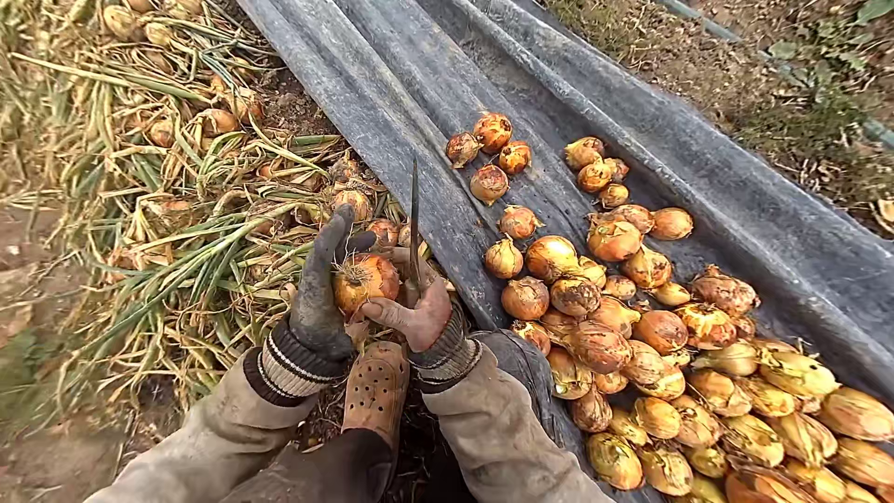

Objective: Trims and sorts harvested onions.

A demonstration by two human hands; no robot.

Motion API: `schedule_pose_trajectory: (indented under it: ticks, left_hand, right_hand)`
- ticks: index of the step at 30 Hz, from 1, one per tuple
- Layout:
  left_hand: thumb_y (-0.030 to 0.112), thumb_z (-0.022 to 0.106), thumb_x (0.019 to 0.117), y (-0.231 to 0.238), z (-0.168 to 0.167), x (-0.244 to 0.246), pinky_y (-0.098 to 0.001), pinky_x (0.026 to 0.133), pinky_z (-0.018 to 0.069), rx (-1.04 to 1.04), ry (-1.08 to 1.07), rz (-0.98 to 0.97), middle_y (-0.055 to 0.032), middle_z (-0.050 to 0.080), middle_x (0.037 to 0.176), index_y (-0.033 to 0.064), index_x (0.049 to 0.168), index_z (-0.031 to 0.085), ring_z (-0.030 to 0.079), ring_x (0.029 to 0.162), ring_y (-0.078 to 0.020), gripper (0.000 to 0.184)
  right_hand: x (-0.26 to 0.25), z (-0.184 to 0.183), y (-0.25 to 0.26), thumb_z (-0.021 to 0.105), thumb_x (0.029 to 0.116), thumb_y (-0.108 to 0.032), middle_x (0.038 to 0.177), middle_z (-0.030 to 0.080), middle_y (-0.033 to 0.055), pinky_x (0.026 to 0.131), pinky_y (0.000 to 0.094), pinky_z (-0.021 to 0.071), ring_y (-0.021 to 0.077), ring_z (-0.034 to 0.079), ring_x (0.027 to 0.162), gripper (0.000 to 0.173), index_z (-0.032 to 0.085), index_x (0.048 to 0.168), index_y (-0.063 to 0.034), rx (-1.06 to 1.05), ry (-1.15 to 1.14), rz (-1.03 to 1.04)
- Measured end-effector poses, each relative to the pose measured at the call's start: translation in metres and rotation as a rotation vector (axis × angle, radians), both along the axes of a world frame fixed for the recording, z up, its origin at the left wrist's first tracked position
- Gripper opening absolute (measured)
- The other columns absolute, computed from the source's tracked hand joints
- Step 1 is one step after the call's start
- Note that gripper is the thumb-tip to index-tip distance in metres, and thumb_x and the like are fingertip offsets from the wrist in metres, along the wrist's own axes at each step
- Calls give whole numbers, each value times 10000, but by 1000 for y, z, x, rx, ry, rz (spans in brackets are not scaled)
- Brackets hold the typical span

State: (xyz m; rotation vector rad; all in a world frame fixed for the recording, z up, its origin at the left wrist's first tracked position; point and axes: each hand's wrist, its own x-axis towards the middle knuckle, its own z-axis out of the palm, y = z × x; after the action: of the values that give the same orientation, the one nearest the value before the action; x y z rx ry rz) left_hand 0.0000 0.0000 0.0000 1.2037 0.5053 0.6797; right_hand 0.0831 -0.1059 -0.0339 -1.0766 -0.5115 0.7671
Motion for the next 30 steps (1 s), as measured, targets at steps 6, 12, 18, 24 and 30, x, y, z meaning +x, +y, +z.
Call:
schedule_pose_trajectory:
  ticks: [6, 12, 18, 24, 30]
  left_hand:
    - [60, 643, 906, -1, -19, -81, -134, 807, 545, 362, 238, 142, 130, 671, 894, 92, 1038, 639, 640, 878, 74, 136]
    - [146, 661, 942, -1, 23, -110, -149, 862, 559, 344, 310, 85, 164, 705, 993, 204, 1140, 657, 655, 952, 66, 206]
    - [677, 455, 1005, 28, 38, -143, -201, 793, 580, 801, 510, -389, 83, 708, 968, 147, 1166, 691, 664, 898, 40, 602]
    - [548, 631, 972, 42, 24, -141, -190, 796, 584, 925, 312, -261, 95, 730, 931, 185, 1014, 744, 681, 895, 31, 382]
    - [420, 594, 988, 83, 6, -123, -473, 718, 591, 1359, 540, -102, -144, 720, 788, 20, 785, 705, 721, 776, -257, 462]
  right_hand:
    - [-35, 31, -2, 827, 833, -148, 915, 719, 38, 406, 199, 481, 40, 534, 472, 489, 610, 1270, -116, 135, 314, 145]
    - [-36, 34, -9, 872, 701, -550, 918, 579, 1, 610, 323, 494, 102, 536, 698, 557, 691, 1035, -143, -415, -329, 52]
    - [-34, 29, -14, 479, 855, -843, 863, 688, 24, 732, 374, 583, 99, 668, 810, 808, 691, 1076, -95, -249, -458, 226]
    - [-50, 26, -8, 295, 997, -733, 673, 576, -3, 574, 352, 516, 96, 580, 622, 727, 652, 883, -110, -201, -389, 85]
    - [-52, 8, -4, 367, 1051, -599, 663, 572, -2, 574, 358, 486, 94, 539, 589, 622, 689, 877, -95, -333, -147, 47]
